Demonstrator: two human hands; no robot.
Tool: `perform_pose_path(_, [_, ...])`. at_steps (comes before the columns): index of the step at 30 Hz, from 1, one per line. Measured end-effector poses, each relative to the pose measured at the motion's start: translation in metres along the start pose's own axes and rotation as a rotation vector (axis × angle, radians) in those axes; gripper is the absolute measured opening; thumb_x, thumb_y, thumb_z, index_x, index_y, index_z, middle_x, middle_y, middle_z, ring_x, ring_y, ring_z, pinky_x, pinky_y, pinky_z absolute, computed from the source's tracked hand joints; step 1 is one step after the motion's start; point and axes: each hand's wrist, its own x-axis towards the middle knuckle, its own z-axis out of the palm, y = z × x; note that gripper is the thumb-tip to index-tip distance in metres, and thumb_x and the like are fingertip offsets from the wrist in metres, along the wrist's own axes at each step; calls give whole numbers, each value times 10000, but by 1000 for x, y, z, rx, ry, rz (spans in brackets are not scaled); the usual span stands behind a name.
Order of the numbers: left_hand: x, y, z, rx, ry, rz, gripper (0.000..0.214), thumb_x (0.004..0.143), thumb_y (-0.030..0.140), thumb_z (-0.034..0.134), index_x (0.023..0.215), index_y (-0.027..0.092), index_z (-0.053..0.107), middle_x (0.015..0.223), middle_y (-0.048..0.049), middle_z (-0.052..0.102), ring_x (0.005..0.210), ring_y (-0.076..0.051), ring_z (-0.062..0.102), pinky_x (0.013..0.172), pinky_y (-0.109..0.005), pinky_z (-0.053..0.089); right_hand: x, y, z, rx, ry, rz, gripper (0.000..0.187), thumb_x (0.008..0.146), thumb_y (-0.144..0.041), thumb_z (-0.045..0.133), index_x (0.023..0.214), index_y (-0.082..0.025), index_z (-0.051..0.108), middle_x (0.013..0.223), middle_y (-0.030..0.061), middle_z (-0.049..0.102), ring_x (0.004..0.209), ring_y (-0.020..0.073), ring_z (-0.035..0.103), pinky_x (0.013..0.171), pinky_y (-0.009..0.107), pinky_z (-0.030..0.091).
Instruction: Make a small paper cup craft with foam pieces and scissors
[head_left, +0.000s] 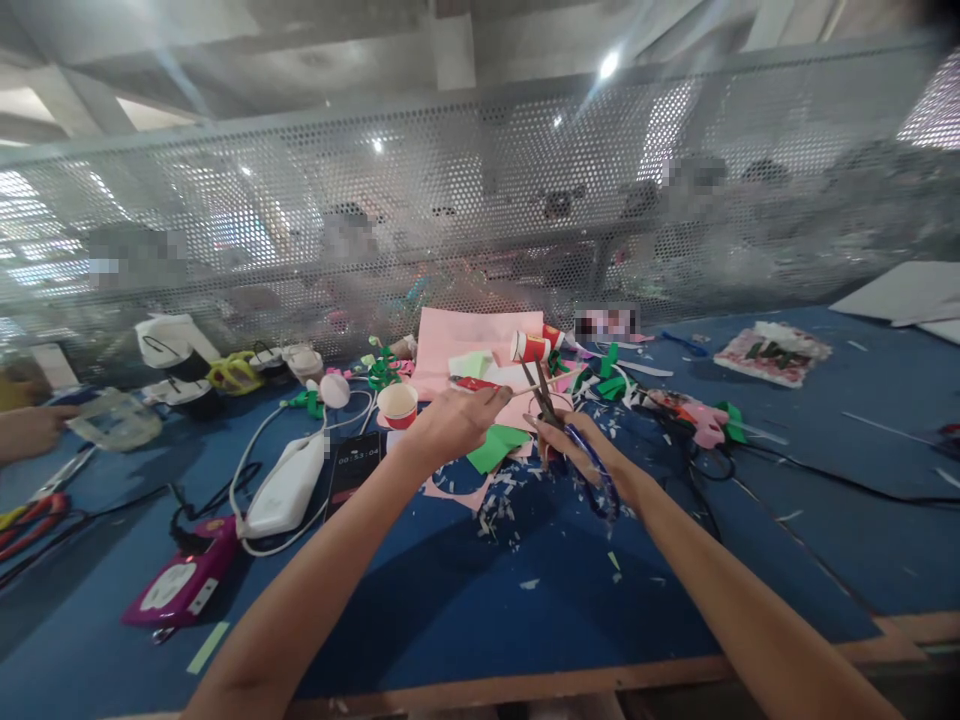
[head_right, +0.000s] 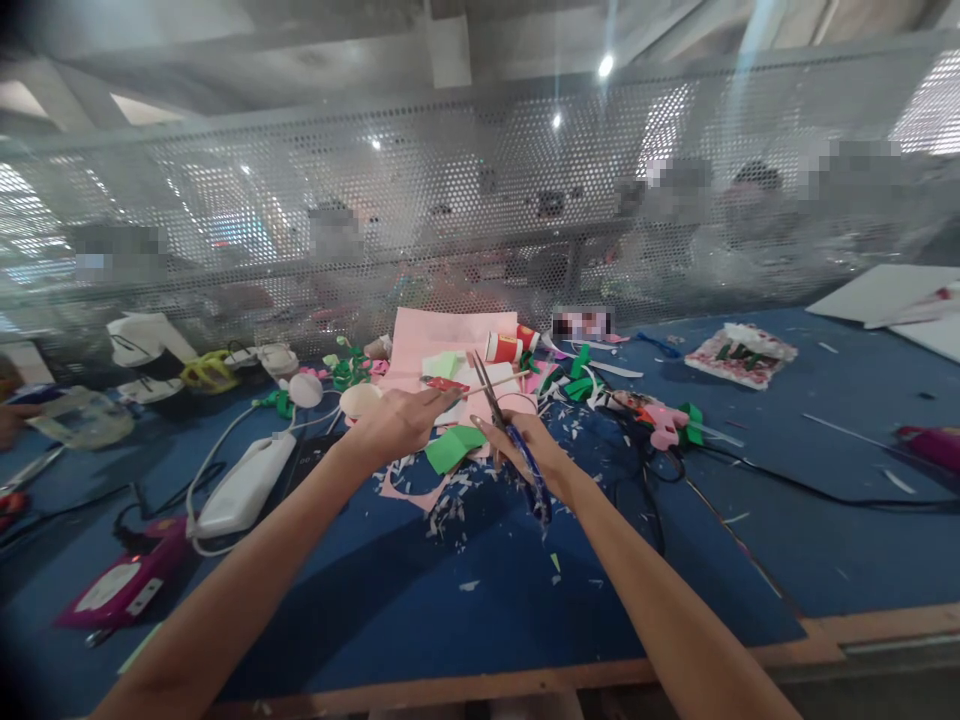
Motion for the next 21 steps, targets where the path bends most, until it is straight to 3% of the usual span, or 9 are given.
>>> perform_pose_path(5, [-2,3,-3,-3,-6,-19,515,826,59,351,1334,133,393,1077,-95,646,775,-199,649,558,-289,454,-2,1,3,99,4,43,465,781,-616,553,606,-186,559,544,40,616,498,170,609,562,296,512])
perform_pose_path(14, [2,9,11,-61,-14,20,509,819,53,344,1323,102,394,973,-104,653,740,-206,641,542,-285,447,-1,0,0,127,0,71,457,769,-623,557,642,-184,545,563,11,567,517,156,587,563,299,518])
perform_pose_path(21, [0,5,4,-59,-6,10,511,820,61,369,1325,120,416,979,-115,654,744,-196,638,547,-281,434,1,6,0,90,10,51,414,776,-582,576,668,-183,579,561,20,601,492,162,593,531,301,514])
